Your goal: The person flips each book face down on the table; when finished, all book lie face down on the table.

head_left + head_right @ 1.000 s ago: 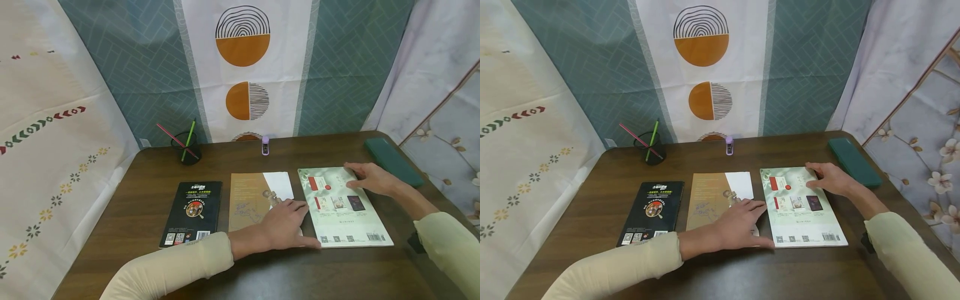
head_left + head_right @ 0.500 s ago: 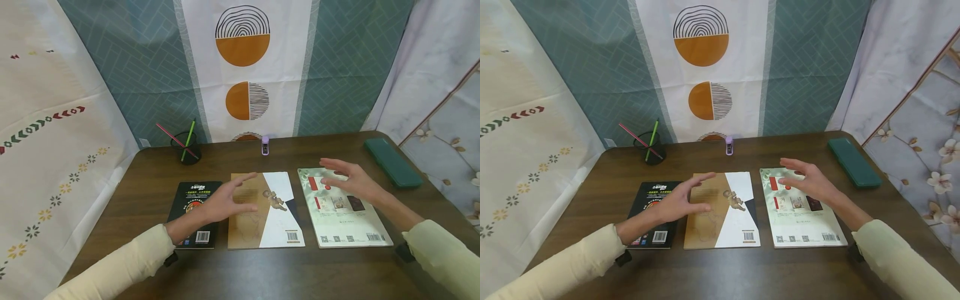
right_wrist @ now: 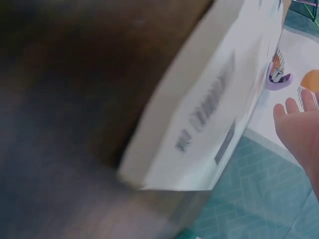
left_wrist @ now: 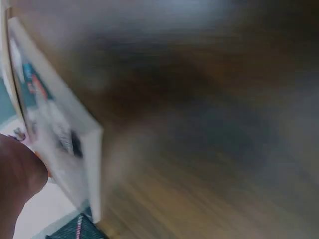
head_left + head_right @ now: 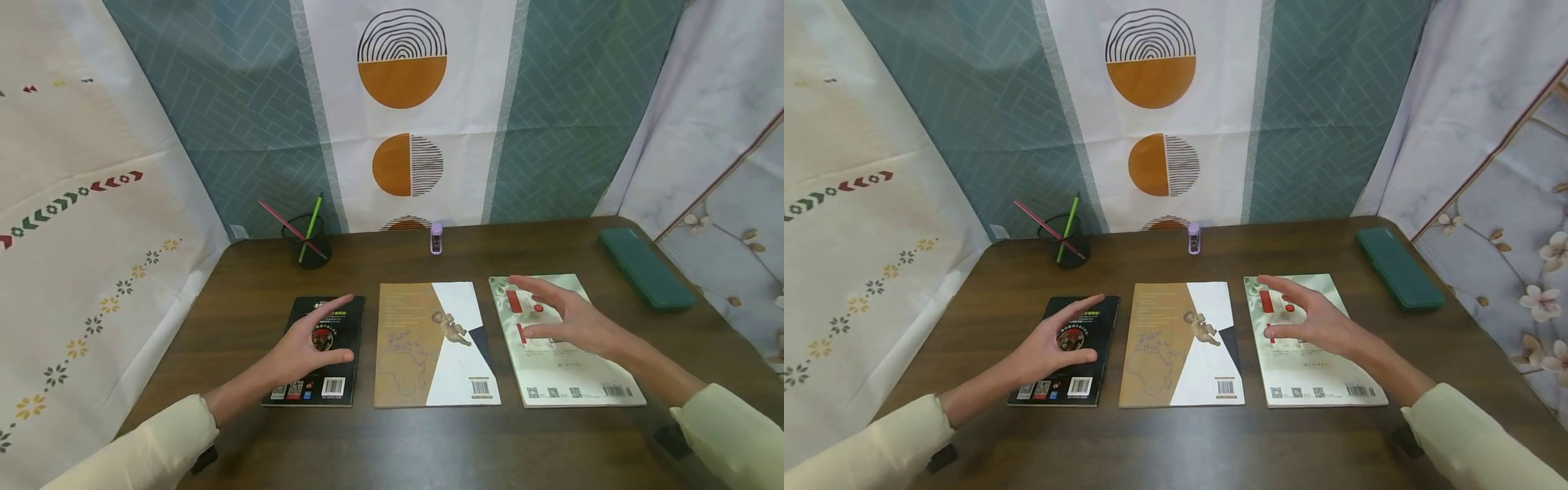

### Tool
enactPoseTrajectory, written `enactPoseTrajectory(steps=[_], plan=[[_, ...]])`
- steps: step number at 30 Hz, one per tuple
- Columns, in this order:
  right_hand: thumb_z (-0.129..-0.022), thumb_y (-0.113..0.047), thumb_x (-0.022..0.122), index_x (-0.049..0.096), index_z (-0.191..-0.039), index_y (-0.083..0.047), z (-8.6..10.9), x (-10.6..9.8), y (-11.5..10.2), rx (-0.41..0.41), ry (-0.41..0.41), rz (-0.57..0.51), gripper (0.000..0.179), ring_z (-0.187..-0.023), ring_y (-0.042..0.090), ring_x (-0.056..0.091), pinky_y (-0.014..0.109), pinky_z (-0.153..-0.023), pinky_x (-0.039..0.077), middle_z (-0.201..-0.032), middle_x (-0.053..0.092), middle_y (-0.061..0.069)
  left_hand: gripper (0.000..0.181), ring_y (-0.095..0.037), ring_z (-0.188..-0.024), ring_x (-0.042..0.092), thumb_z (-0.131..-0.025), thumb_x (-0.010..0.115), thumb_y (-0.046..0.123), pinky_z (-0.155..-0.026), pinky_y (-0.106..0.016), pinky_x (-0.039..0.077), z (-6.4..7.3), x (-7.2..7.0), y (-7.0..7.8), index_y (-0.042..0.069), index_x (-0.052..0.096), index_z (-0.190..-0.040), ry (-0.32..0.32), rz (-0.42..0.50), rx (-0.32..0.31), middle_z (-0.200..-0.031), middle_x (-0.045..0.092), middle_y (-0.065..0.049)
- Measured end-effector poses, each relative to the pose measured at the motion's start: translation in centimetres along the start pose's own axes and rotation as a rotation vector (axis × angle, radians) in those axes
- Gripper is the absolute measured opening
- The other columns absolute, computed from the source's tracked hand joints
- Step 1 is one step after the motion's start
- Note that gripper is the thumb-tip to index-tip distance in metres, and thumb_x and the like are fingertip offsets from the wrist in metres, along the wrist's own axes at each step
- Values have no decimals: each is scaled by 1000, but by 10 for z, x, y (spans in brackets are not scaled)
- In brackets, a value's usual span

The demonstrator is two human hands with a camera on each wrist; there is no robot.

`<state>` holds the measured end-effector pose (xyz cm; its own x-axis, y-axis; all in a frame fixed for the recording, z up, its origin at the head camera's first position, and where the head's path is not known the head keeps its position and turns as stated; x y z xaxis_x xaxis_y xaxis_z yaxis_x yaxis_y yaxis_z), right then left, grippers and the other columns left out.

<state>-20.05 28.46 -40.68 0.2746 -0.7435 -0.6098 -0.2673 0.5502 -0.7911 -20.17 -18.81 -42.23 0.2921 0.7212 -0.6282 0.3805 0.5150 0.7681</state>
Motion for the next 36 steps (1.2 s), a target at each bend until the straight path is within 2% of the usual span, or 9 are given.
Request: enactPoseTrajectory(steps=[5,8,12,17,22,26,29,36], plan=[[-91,-36,82,36,-167,-23,14,4,3,39,-30,40,90,-145,50,40,83,-100,39,-171,33,13,97,-44,-156,30,-88,90,36,-112,-79,31,15,0,-10,29,35,-167,-43,-43,-47,-172,33,-5],[-92,-36,82,36,-167,-23,22,5,5,56,-44,49,90,-148,53,35,85,-100,36,-171,32,17,98,-44,-155,31,-87,91,34,-111,-80,30,21,0,-10,27,36,-167,-40,-38,-41,-172,33,-5],[-89,-41,84,35,-167,-22,30,6,7,80,-48,113,94,-150,55,31,85,-102,34,-170,31,22,100,-43,-153,36,-85,93,34,-111,-79,32,26,0,-9,25,36,-167,-32,-29,-36,-171,35,-4],[-83,-44,91,37,-166,-20,36,8,11,98,-51,162,102,-147,54,32,81,-101,39,-167,32,27,103,-43,-155,34,-85,92,38,-116,-70,34,28,4,-12,22,34,-168,-76,-67,-26,-172,32,-8],[-76,-45,95,38,-166,-17,40,12,14,27,-98,163,111,-150,53,31,73,-105,39,-168,33,23,104,-38,-157,30,-85,89,49,-119,-69,30,29,8,-14,20,34,-168,-135,-192,7,-173,30,-8],[-73,-50,94,41,-164,-13,41,16,15,-50,-150,202,112,-154,54,24,78,-110,30,-170,33,17,103,-34,-159,27,-85,86,56,-120,-72,25,29,11,-14,19,35,-167,-171,-252,35,-173,30,-4],[-73,-52,92,44,-162,-11,41,16,15,-73,-158,215,110,-154,56,20,82,-111,25,-171,31,17,103,-32,-160,26,-85,85,58,-121,-71,24,28,12,-12,18,36,-167,-170,-254,41,-173,30,-2],[-74,-52,92,44,-162,-10,35,19,12,-74,-165,206,109,-154,59,18,83,-111,20,-172,30,19,102,-32,-160,24,-85,85,58,-122,-70,22,25,18,-9,17,38,-166,-168,-254,45,-174,30,-1]])
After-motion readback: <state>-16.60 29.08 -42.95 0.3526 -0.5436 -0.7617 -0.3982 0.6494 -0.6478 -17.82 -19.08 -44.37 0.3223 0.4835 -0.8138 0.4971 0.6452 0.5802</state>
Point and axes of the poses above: each hand's wrist, its own z-axis away from the middle knuckle, its own x-axis out of the palm, y = z × x, the point moved 3 cm from there along -z, towards the middle knuckle
